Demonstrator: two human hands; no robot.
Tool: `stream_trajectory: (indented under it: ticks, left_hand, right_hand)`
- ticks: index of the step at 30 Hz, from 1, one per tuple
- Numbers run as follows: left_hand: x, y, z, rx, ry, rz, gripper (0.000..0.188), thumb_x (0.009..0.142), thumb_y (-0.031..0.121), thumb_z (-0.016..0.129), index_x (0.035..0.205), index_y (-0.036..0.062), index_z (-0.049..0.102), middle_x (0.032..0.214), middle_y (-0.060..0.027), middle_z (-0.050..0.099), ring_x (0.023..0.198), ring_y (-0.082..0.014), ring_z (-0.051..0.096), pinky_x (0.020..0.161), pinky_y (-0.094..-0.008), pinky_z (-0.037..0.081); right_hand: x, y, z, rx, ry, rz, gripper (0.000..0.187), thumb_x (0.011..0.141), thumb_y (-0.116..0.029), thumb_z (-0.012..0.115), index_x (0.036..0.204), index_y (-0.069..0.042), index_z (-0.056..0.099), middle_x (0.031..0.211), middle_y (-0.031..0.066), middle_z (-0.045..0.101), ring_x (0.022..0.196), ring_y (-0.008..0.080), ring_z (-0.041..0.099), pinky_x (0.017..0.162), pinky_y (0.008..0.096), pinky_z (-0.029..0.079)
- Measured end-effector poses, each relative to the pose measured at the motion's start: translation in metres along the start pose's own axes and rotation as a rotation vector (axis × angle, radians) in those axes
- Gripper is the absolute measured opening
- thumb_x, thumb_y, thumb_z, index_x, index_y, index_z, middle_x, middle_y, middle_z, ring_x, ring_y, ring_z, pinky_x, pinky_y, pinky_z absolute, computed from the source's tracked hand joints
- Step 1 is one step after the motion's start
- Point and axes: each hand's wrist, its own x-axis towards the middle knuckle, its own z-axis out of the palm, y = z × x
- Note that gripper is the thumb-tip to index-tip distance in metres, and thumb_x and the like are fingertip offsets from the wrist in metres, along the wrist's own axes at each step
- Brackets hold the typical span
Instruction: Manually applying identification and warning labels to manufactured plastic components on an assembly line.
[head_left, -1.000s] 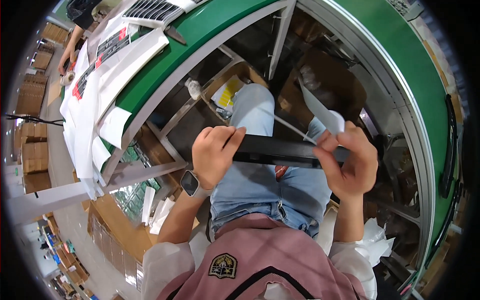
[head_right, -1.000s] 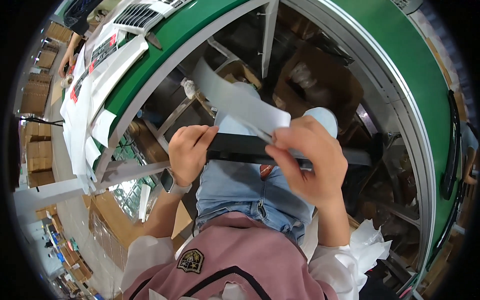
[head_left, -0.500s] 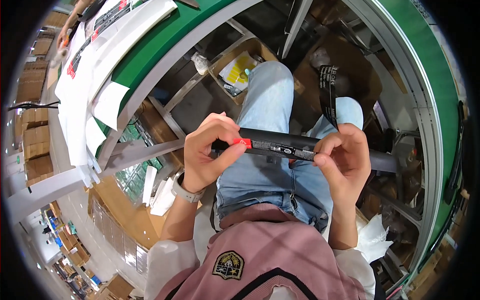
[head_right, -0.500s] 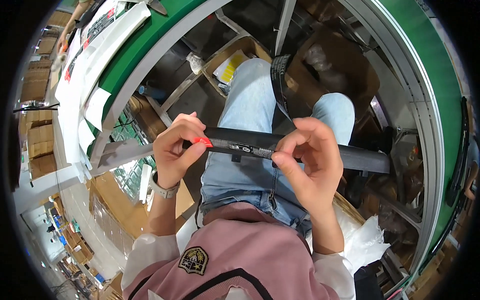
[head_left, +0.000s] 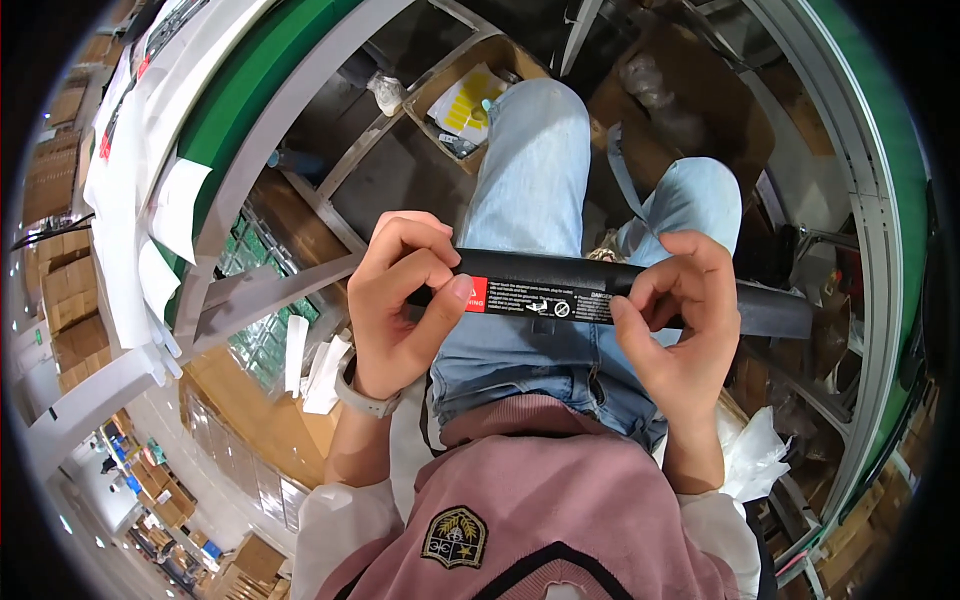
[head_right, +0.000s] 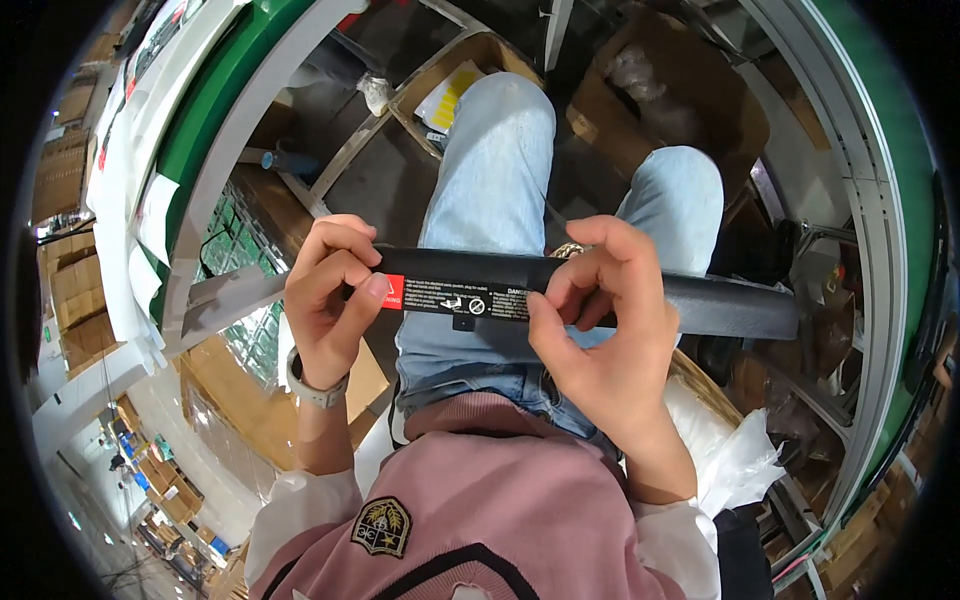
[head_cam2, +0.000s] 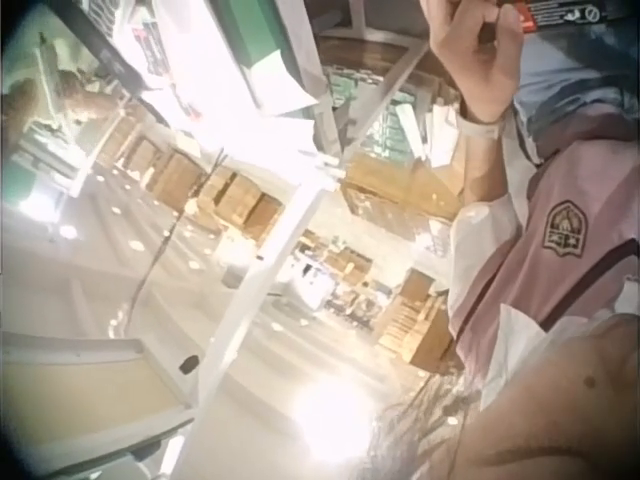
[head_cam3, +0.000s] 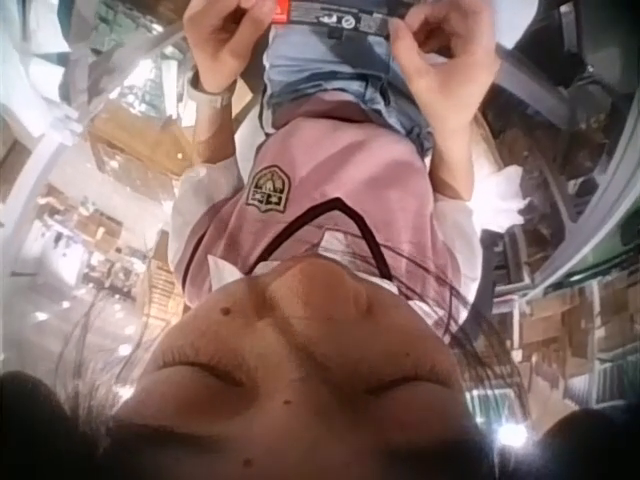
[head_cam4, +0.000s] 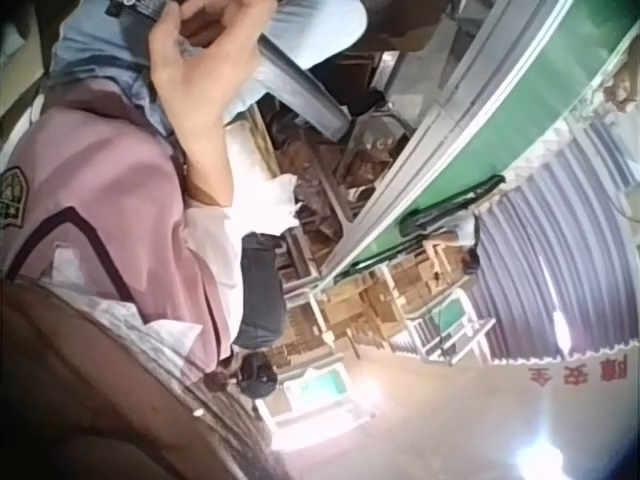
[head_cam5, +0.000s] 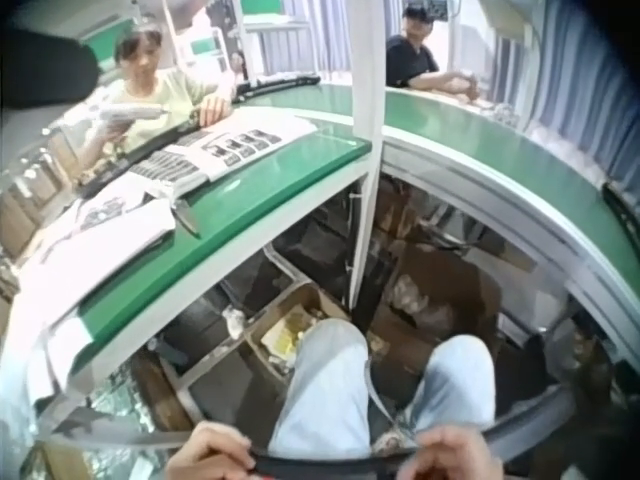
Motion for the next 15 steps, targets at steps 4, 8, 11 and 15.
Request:
stream_trajectory:
  ticks: [4, 8, 11, 15]
  left_hand:
    - [-0.0018, -0.0023, 0.0018, 0.037, -0.022, 0.015, 0.018, 0.076, 0.007, 0.066, 0.069, 0.0013, 0.051, 0.092, -0.0109, 0.056, 0.097, -0.0282, 0.054, 0.083, -0.0359, 0.042]
    - [-0.0021, -0.0010, 0.0040, 0.061, -0.013, -0.005, 0.018, 0.075, 0.006, 0.064, 0.068, 0.0020, 0.048, 0.091, -0.0109, 0.055, 0.097, -0.0283, 0.054, 0.082, -0.0358, 0.043]
    - [-0.0034, 0.0005, 0.0064, 0.069, -0.006, -0.024, 0.020, 0.074, 0.004, 0.064, 0.066, 0.0026, 0.046, 0.091, -0.0112, 0.054, 0.097, -0.0284, 0.055, 0.081, -0.0355, 0.043]
    - [-0.0028, 0.0000, 0.0058, 0.025, 0.022, -0.043, 0.025, 0.069, -0.002, 0.068, 0.061, 0.0018, 0.045, 0.091, -0.0110, 0.054, 0.093, -0.0264, 0.057, 0.074, -0.0337, 0.045]
  right_hand:
    - [0.0021, -0.0002, 0.0003, -0.005, -0.012, 0.007, 0.055, 0.074, 0.006, 0.072, 0.121, -0.006, 0.048, 0.071, -0.0005, 0.060, 0.058, 0.0058, 0.053, 0.054, 0.0189, 0.042]
    - [0.0023, -0.0020, 0.0000, 0.008, -0.029, 0.053, 0.055, 0.073, 0.005, 0.072, 0.122, -0.005, 0.049, 0.074, -0.0005, 0.059, 0.063, 0.0033, 0.054, 0.056, 0.0164, 0.042]
    - [0.0029, -0.0032, 0.0002, 0.000, -0.040, 0.067, 0.055, 0.073, 0.006, 0.071, 0.122, -0.005, 0.049, 0.073, -0.0004, 0.059, 0.063, 0.0032, 0.054, 0.056, 0.0163, 0.042]
    - [0.0034, -0.0026, 0.0008, -0.002, -0.050, 0.072, 0.054, 0.073, 0.006, 0.071, 0.121, -0.005, 0.049, 0.074, -0.0004, 0.060, 0.063, 0.0031, 0.054, 0.056, 0.0163, 0.042]
